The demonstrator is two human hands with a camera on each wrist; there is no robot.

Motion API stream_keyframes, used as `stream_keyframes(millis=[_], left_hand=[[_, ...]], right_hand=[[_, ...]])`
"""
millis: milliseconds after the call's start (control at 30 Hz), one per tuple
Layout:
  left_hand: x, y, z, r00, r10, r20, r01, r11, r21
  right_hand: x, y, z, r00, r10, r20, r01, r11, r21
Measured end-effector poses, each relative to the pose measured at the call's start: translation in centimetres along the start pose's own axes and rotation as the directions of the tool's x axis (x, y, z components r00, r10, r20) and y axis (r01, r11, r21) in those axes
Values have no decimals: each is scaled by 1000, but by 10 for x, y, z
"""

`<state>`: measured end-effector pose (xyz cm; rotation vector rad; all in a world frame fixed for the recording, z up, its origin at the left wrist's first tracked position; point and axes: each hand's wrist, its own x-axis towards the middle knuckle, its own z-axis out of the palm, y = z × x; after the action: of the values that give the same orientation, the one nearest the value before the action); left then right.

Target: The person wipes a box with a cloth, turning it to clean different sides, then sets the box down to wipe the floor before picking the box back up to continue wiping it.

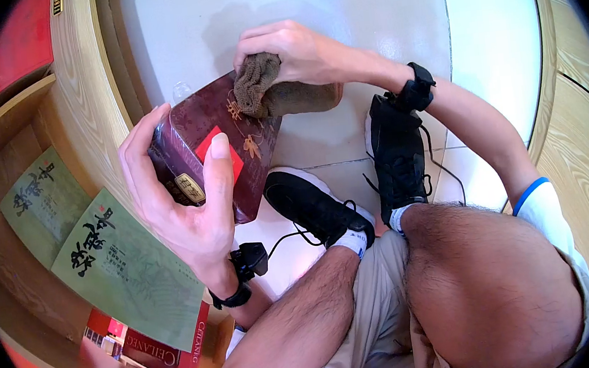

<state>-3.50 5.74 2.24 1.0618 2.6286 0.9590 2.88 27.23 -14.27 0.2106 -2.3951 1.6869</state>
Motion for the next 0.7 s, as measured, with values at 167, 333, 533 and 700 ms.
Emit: stream_keyframes(millis=[167, 333, 533, 700], left_hand=[[0, 0, 1, 1000, -6, 1, 6, 1000, -6], [0, 0, 1, 1000, 5, -2, -5, 1000, -17], [0, 0, 1, 1000, 4, 2, -4, 1000, -8], [-1, 0, 1, 1000, -1, 2, 1, 1000, -10]], right_hand=[[5, 0, -5, 999, -31, 20, 31, 999, 21], [8, 2, -6, 999, -31, 41, 31, 999, 20], [9, 6, -7, 998, -43, 43, 42, 999, 19], [10, 7, -7, 998, -21, 51, 21, 1000, -5]])
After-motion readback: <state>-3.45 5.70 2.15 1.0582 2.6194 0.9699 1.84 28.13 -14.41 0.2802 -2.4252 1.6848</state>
